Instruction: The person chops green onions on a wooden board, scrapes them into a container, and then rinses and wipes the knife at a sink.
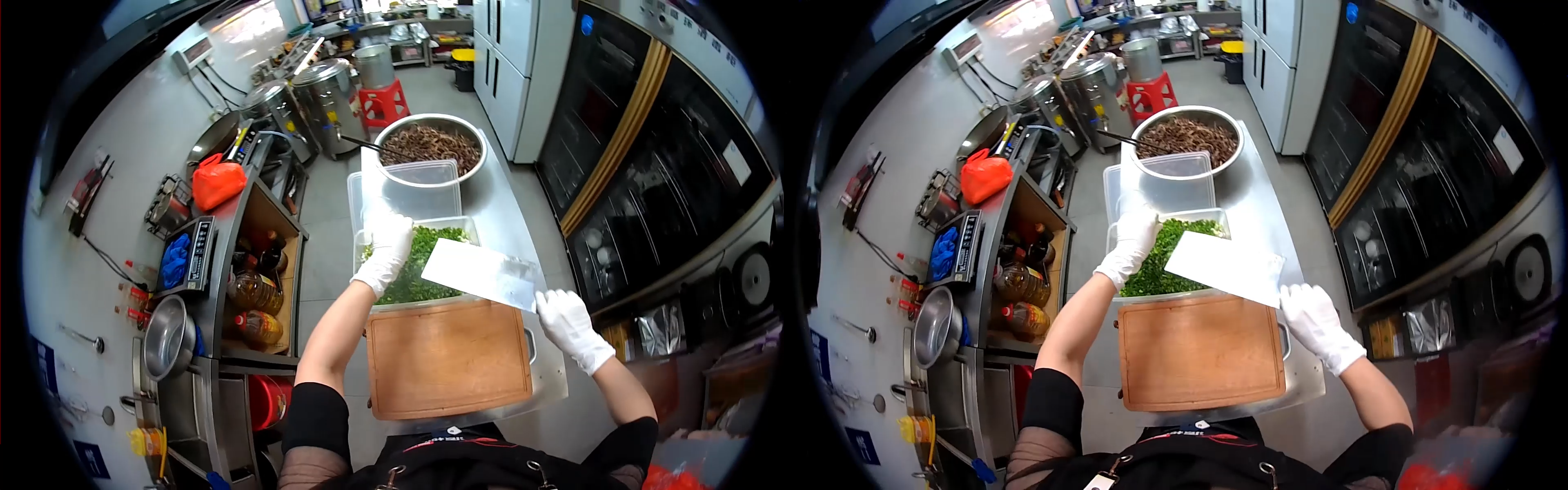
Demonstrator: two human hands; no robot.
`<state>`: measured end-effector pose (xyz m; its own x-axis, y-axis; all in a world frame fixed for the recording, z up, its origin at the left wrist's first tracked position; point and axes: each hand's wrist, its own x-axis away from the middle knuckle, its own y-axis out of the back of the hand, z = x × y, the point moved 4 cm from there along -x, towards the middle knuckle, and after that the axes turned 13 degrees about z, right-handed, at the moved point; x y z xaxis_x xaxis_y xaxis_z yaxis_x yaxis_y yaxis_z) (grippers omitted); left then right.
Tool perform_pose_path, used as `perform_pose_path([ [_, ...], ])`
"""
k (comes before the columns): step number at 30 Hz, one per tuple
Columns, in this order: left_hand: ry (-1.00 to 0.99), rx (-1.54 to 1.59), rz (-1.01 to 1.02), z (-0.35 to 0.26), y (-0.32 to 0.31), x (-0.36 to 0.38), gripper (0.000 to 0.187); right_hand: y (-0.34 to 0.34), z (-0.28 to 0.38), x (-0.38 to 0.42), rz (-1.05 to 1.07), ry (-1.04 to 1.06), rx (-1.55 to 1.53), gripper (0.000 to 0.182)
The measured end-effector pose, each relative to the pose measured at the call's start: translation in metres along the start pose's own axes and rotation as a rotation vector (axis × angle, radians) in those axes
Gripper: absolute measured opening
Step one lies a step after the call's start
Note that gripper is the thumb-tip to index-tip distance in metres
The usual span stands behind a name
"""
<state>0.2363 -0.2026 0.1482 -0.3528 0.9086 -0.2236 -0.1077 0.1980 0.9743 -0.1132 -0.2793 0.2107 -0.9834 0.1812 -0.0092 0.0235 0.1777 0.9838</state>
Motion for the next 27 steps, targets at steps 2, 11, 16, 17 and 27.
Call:
perform_pose_path([
  [2, 0.119, 0.059, 0.257, 0.000, -0.003, -0.005, 0.020, -0.004, -0.005, 0.012, -0.027, -0.007, -0.027, 0.009],
  [11, 0.514, 2.276, -0.255, 0.033, -0.004, 0.086, 0.030, -0.049, 0.014, 0.028, 0.059, 0.162, -0.139, 0.034],
  [16, 0.449, 2.925, -0.764, 0.096, 0.027, 0.211, 0.035, -0.042, 0.066, -0.003, 0.069, 0.209, -0.130, 0.034],
  [17, 0.429, 3.012, -0.856, 0.116, 0.028, 0.239, 0.037, -0.035, 0.080, -0.010, 0.071, 0.221, -0.139, 0.032],
  [27, 0.555, 2.708, -1.444, 0.292, 0.053, 0.584, 0.035, 0.010, 0.352, -0.141, 0.068, 0.474, -0.170, 0.029],
])
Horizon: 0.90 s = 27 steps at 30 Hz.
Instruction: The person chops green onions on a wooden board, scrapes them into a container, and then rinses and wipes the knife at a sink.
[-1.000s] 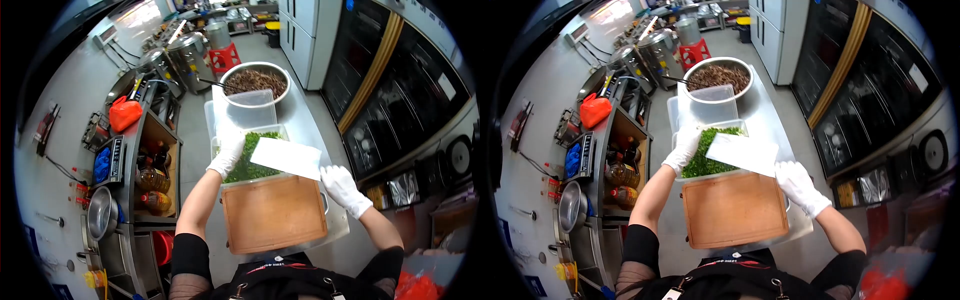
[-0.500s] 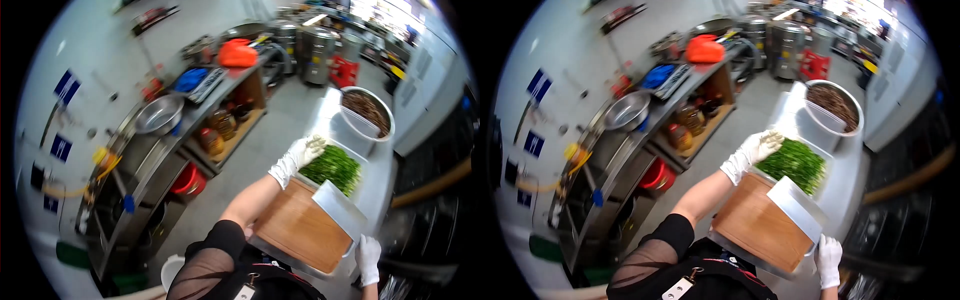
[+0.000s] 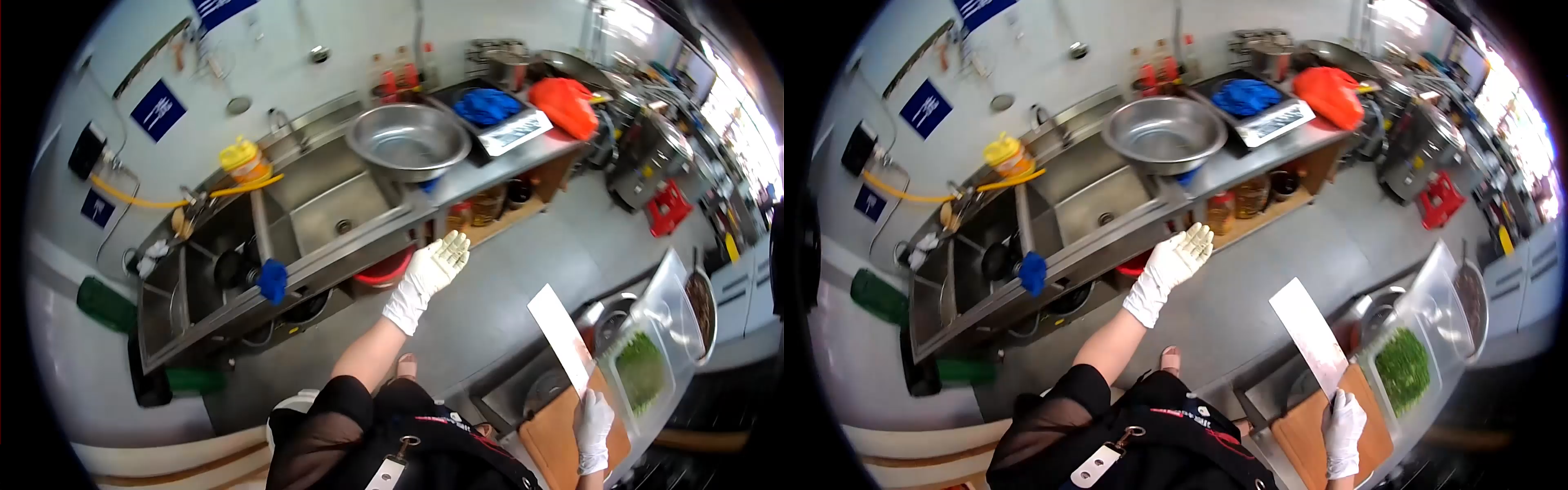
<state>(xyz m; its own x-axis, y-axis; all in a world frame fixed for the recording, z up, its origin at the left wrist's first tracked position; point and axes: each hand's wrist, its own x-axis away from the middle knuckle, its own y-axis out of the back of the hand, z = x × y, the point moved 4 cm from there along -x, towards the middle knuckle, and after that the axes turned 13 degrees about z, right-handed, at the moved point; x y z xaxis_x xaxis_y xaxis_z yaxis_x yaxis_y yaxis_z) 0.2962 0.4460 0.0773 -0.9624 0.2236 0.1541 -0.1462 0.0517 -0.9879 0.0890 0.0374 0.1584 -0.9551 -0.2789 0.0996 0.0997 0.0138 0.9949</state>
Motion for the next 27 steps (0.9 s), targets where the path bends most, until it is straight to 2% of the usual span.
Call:
perform_pose_path([
  [2, -0.120, -0.050, -0.114, -0.077, 0.016, 0.017, 0.033, 0.007, 0.055, -0.057, 0.043, 0.094, -0.075, 0.030],
  [5, -0.189, -0.104, -0.189, -0.183, 0.043, 0.038, 0.030, 0.013, 0.127, -0.134, 0.052, 0.221, -0.110, 0.028],
  [7, -0.253, -0.300, -0.323, -0.245, 0.051, 0.051, 0.031, 0.015, 0.176, -0.180, 0.036, 0.317, -0.180, 0.025],
  [11, -0.406, -0.607, -0.409, -0.365, 0.081, 0.060, 0.034, 0.004, 0.257, -0.266, 0.101, 0.442, -0.319, 0.025],
  [12, -0.444, -0.759, -0.527, -0.387, 0.075, 0.057, 0.032, 0.003, 0.276, -0.285, 0.138, 0.453, -0.330, 0.030],
  [13, -0.457, -0.758, -0.534, -0.405, 0.071, 0.049, 0.032, -0.005, 0.290, -0.304, 0.110, 0.539, -0.394, 0.036],
  [15, -0.468, -1.264, -0.676, -0.456, 0.076, 0.029, 0.028, -0.011, 0.326, -0.340, 0.193, 0.569, -0.419, 0.045],
  [16, -0.540, -1.575, -0.675, -0.478, 0.079, 0.012, 0.030, -0.012, 0.343, -0.358, 0.204, 0.583, -0.422, 0.045],
  [17, -0.544, -1.569, -0.693, -0.492, 0.078, -0.003, 0.030, -0.013, 0.362, -0.376, 0.255, 0.623, -0.414, 0.048],
  [19, -0.560, -2.205, -0.843, -0.511, 0.046, -0.043, 0.039, -0.025, 0.388, -0.411, 0.432, 0.696, -0.333, 0.054],
  [21, -0.567, -2.377, -0.833, -0.528, 0.016, -0.084, 0.048, -0.029, 0.415, -0.441, 0.579, 0.819, -0.410, 0.059],
  [22, -0.447, -2.369, -0.916, -0.543, 0.007, -0.107, 0.056, -0.039, 0.425, -0.454, 0.656, 0.818, -0.420, 0.062],
  [23, -0.445, -2.362, -0.958, -0.560, 0.008, -0.130, 0.059, -0.051, 0.433, -0.466, 0.725, 0.814, -0.426, 0.065],
  [25, -0.494, -2.359, -0.975, -0.600, 0.016, -0.173, 0.063, -0.054, 0.449, -0.492, 0.766, 0.847, -0.393, 0.068],
  [27, -0.464, -2.301, -1.040, -0.629, 0.019, -0.203, 0.066, -0.063, 0.459, -0.510, 0.596, 0.991, -0.471, 0.069],
])
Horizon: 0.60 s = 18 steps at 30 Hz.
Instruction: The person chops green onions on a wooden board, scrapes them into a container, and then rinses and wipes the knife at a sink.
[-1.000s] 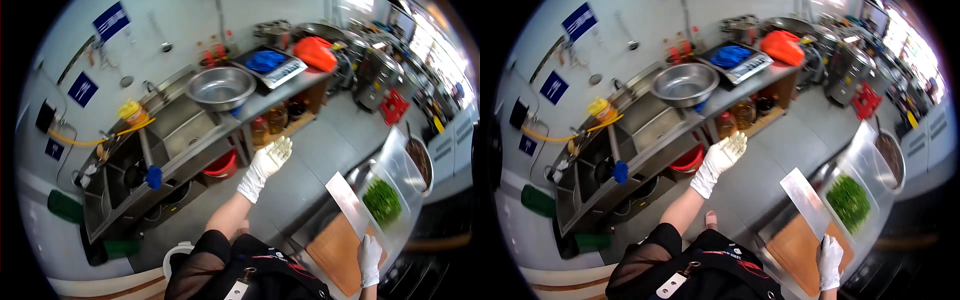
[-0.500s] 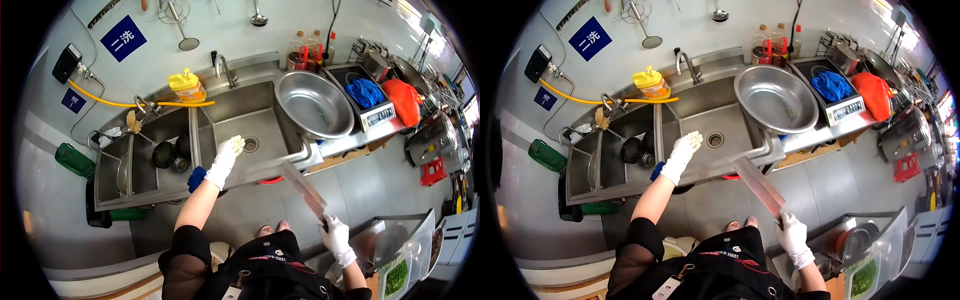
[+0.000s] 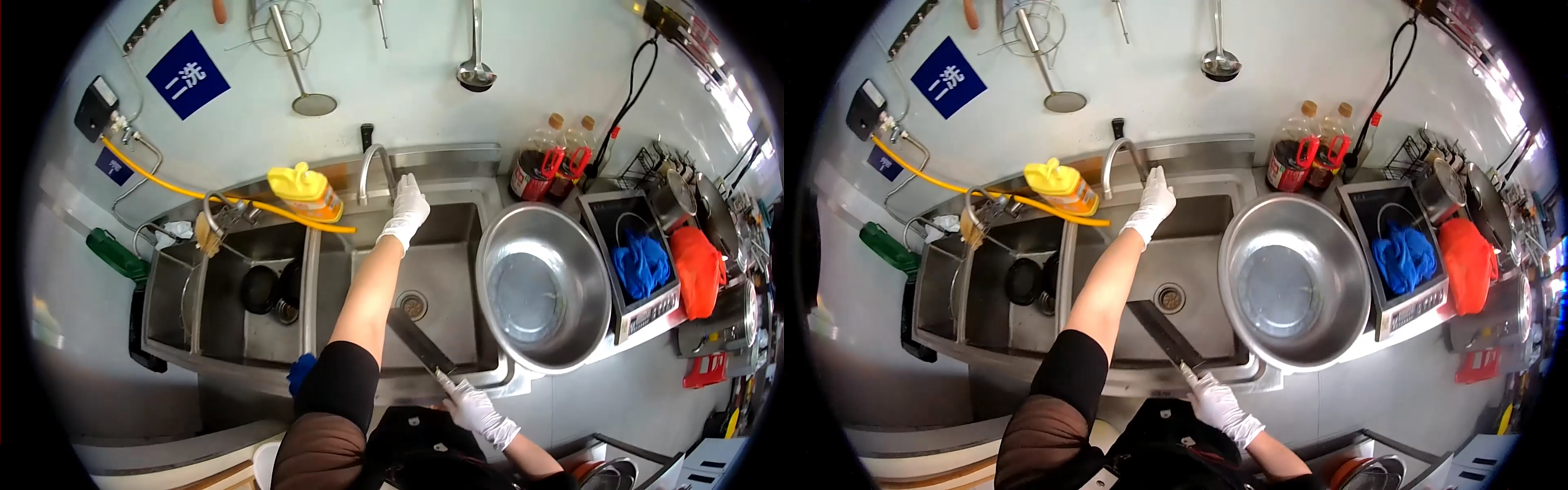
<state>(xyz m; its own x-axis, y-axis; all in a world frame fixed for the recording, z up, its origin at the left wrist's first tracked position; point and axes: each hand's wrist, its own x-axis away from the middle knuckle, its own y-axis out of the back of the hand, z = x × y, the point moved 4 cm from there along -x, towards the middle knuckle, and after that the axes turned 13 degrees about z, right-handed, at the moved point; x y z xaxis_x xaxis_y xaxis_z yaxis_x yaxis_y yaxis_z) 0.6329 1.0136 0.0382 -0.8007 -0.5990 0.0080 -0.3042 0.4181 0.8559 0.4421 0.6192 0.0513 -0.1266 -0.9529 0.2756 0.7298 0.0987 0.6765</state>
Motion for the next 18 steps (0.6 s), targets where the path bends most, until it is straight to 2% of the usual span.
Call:
perform_pose_path([
  [1, 0.070, 0.005, 0.020, 0.004, -0.006, -0.017, 0.068, -0.002, -0.009, -0.008, 0.089, -0.064, 0.015, 0.069],
  [4, 0.233, 0.002, 0.023, 0.015, -0.019, -0.056, 0.076, 0.003, -0.019, -0.022, 0.087, -0.084, 0.057, 0.067],
  [5, 0.250, -0.006, -0.046, 0.024, -0.028, -0.066, 0.073, 0.004, -0.024, -0.027, 0.096, -0.094, 0.048, 0.067],
  [6, 0.259, -0.007, -0.028, 0.023, -0.027, -0.064, 0.073, 0.005, -0.026, -0.031, 0.089, -0.115, 0.043, 0.066],
  [7, 0.236, 0.144, -0.079, 0.022, -0.023, -0.059, 0.070, 0.003, -0.026, -0.032, 0.085, -0.134, 0.034, 0.066],
  [8, 0.211, 0.294, -0.141, 0.026, -0.019, -0.059, 0.066, 0.004, -0.026, -0.036, -0.013, -0.078, 0.022, 0.066],
  [9, 0.149, 0.183, -0.239, 0.028, -0.022, -0.057, 0.061, 0.001, -0.027, -0.038, 0.007, -0.112, 0.013, 0.066],
  [12, 0.065, 0.157, -0.256, 0.026, -0.027, -0.044, 0.056, -0.003, -0.027, -0.046, 0.048, -0.162, -0.008, 0.065],
  [15, 0.015, 0.172, -0.097, 0.022, -0.044, -0.027, 0.054, -0.010, -0.021, -0.058, 0.115, -0.217, -0.039, 0.065],
  [18, -0.130, 0.177, -0.301, 0.021, -0.042, -0.005, 0.045, -0.014, -0.022, -0.060, 0.150, -0.260, -0.046, 0.065],
])
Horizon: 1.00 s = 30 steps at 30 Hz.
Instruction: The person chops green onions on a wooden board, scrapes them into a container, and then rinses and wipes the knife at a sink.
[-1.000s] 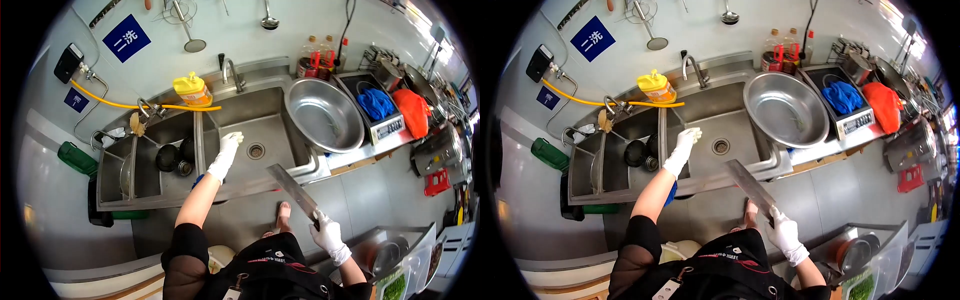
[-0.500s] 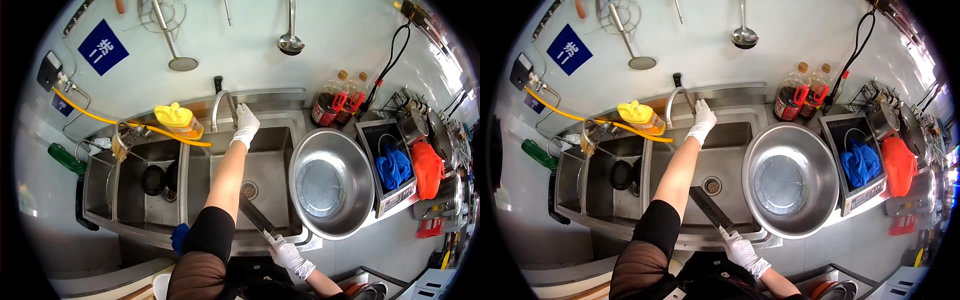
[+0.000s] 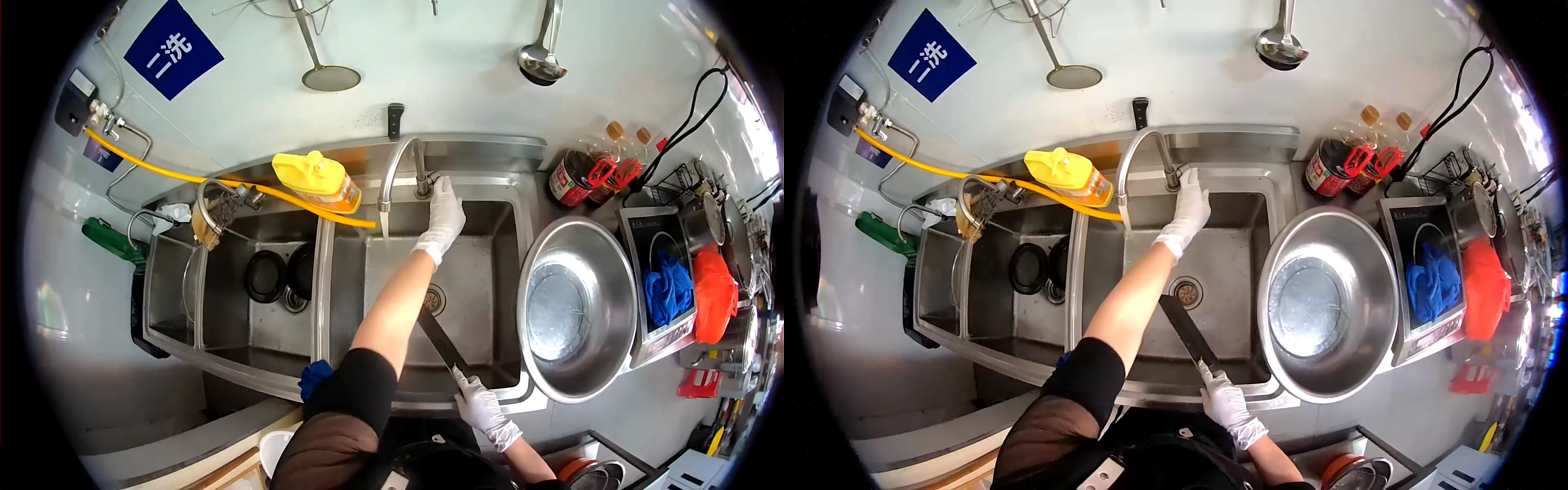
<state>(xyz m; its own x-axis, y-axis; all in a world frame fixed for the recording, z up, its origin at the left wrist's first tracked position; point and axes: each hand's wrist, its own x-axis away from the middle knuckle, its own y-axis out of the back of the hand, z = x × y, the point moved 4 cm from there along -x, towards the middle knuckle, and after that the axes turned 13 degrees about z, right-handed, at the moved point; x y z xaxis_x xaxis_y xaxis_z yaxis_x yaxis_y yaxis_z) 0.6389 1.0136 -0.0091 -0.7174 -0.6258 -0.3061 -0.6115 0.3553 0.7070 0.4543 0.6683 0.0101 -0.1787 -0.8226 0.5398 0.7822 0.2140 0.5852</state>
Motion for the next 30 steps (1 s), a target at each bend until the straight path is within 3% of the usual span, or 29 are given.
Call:
perform_pose_path([
  [1, 0.004, 0.001, 0.007, 0.004, 0.005, 0.010, 0.045, -0.001, 0.000, 0.000, -0.047, 0.015, 0.057, 0.066],
  [3, 0.456, 0.590, 0.403, 0.028, 0.016, 0.053, 0.032, -0.006, -0.002, 0.002, -0.050, 0.000, 0.093, 0.067],
  [4, 0.815, 1.253, 0.303, 0.058, 0.003, 0.084, 0.027, -0.008, -0.004, 0.002, -0.033, -0.034, 0.084, 0.067],
  [5, 0.983, 1.608, 0.275, 0.084, 0.003, 0.107, 0.023, -0.007, -0.003, 0.003, -0.032, -0.044, 0.090, 0.066],
  [6, 1.194, 1.782, 0.091, 0.105, 0.005, 0.123, 0.023, -0.006, -0.003, 0.002, -0.033, -0.055, 0.100, 0.066],
  [8, 1.086, 2.105, 0.215, 0.137, 0.009, 0.131, 0.028, -0.007, -0.004, 0.000, -0.045, -0.052, 0.116, 0.066],
  [15, 1.076, 1.709, 0.322, 0.177, -0.003, 0.110, 0.028, -0.009, 0.004, -0.013, -0.050, -0.074, 0.110, 0.065],
  [17, 0.667, 2.392, 0.428, 0.205, -0.029, 0.109, 0.041, -0.011, 0.008, -0.016, -0.069, -0.063, 0.077, 0.065],
  [18, 0.674, 2.388, 0.430, 0.187, -0.020, 0.104, 0.041, -0.011, 0.011, -0.017, -0.068, -0.064, 0.071, 0.065],
  [20, 1.278, 1.788, 0.227, 0.131, 0.018, 0.100, 0.058, -0.007, 0.018, -0.020, -0.055, -0.085, 0.054, 0.063],
  [21, 1.189, 1.864, 0.308, 0.111, 0.033, 0.099, 0.067, -0.005, 0.021, -0.023, -0.055, -0.081, 0.046, 0.063],
  [28, 1.177, 1.902, 0.352, 0.099, 0.061, 0.108, 0.068, -0.007, 0.027, -0.047, -0.033, -0.074, 0.154, 0.060],
  [30, 1.268, 1.978, 0.329, 0.124, 0.042, 0.110, 0.065, -0.009, 0.030, -0.054, -0.078, -0.043, 0.306, 0.063],
])
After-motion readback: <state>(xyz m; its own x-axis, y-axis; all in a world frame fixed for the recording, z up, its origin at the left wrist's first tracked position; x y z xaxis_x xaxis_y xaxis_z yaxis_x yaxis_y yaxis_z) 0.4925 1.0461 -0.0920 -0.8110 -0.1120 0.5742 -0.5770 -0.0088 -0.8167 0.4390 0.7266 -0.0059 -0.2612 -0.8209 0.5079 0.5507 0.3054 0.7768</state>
